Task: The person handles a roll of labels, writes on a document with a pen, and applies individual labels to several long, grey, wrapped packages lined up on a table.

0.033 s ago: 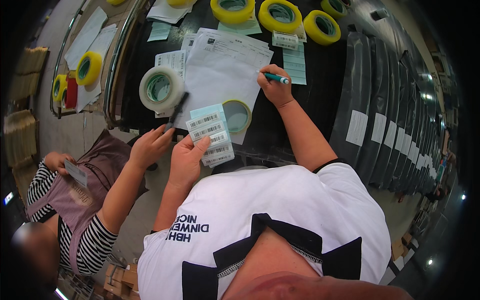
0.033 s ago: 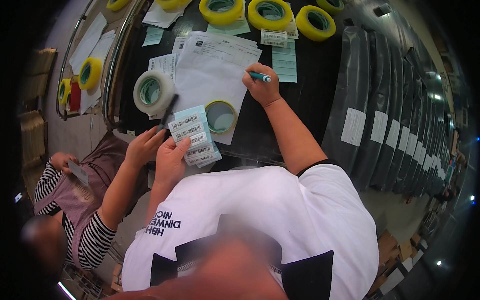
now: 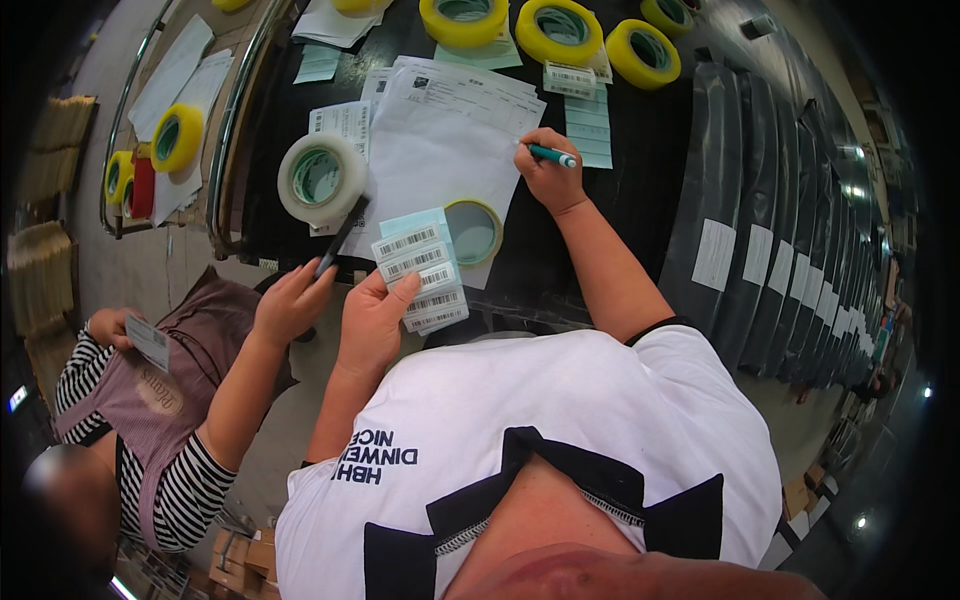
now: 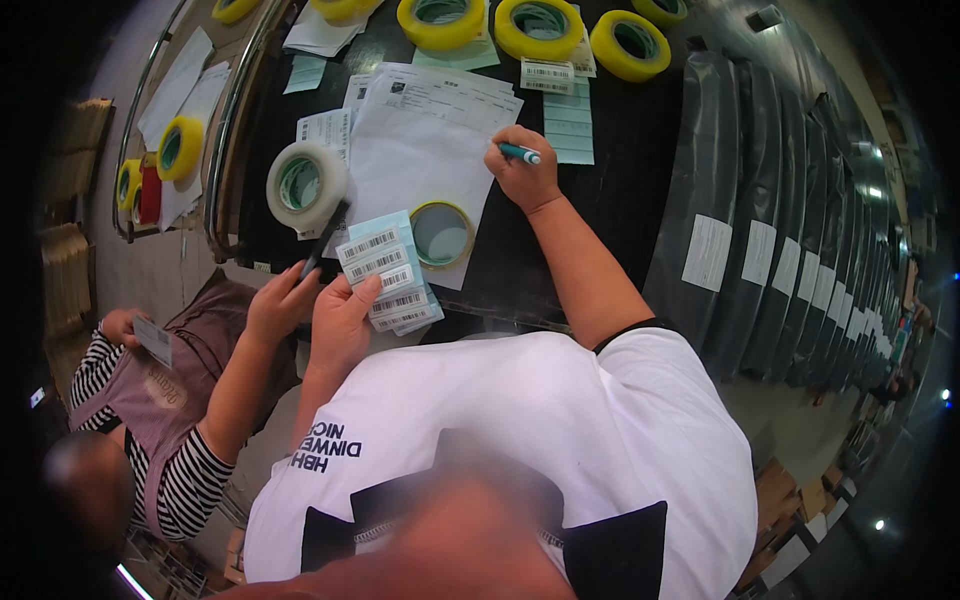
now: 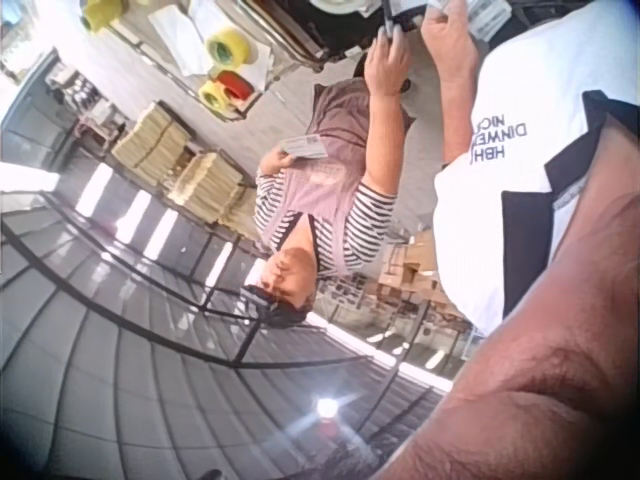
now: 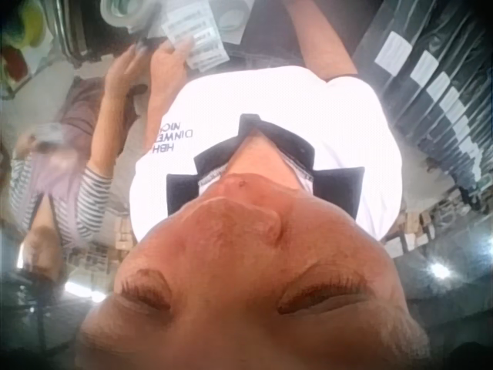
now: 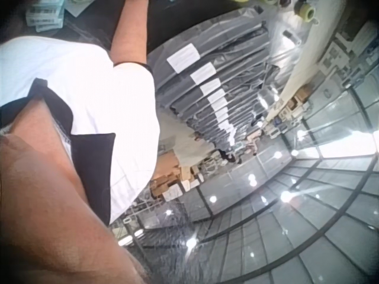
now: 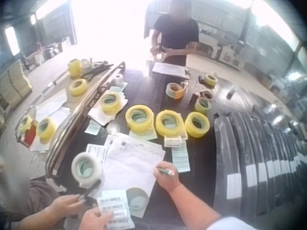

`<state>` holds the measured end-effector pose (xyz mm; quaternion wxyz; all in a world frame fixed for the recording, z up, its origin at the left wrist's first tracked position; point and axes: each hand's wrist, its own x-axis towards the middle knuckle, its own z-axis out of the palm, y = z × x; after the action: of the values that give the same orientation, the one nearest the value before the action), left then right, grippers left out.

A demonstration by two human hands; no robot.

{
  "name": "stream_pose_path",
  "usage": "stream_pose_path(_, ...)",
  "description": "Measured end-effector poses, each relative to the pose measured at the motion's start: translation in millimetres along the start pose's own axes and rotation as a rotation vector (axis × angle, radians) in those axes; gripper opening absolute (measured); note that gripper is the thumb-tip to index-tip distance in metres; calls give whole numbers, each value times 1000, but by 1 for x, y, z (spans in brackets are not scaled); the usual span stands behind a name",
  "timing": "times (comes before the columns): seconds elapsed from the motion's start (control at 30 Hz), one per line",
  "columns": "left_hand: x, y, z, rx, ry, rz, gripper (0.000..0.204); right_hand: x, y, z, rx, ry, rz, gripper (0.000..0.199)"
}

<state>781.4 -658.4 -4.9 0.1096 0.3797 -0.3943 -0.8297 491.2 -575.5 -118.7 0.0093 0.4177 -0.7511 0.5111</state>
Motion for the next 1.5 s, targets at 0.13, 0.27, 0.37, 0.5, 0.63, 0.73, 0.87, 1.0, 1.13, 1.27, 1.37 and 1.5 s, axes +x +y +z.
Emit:
stream_pose_path(0.13,1,2,-1,12,5,-5,26,-2,6,3,42,10,55,7)
stream_pose_path(0.27,-1,4,-2,13,7,-18,26,-4,4,-3,227,-8,192,9)
stream_pose_path(0.37,-1,4,-2,12,6,-10,27,-3,5,-3,174,-50,190,9)
stream_pose_path(0.5,-3,1,-3,30,-5,10,27,-2,1,0,53,-30,85,9)
stream_pose_path(0.63,-4,-1,-6,26,-19,21,27,-3,4,1,6,-37,30,9)
stream_pose_path(0.73,-6,-1,-9,26,-11,13,27,-2,5,3,-33,12,-8,13)
stream_pose_path(0.87,-8,7,-9,22,-47,42,27,-5,1,2,-102,256,-164,21)
stream_pose_path(1.0,-9,12,0,3,-130,89,27,-24,-14,-55,-531,-35,-342,31)
stream_pose_path(1.13,-6,13,23,-26,-229,153,26,-43,-36,-100,-845,-1,-218,39)
stream_pose_path(1.27,-13,7,71,-70,-281,204,26,-50,-131,-128,46,-17,15,33)
stream_pose_path(1.37,-25,-6,112,-68,-340,225,27,-67,-178,-143,225,-59,-17,28)
stream_pose_path(1.5,-52,-28,166,55,-463,192,31,-87,-174,-200,585,-159,174,23)
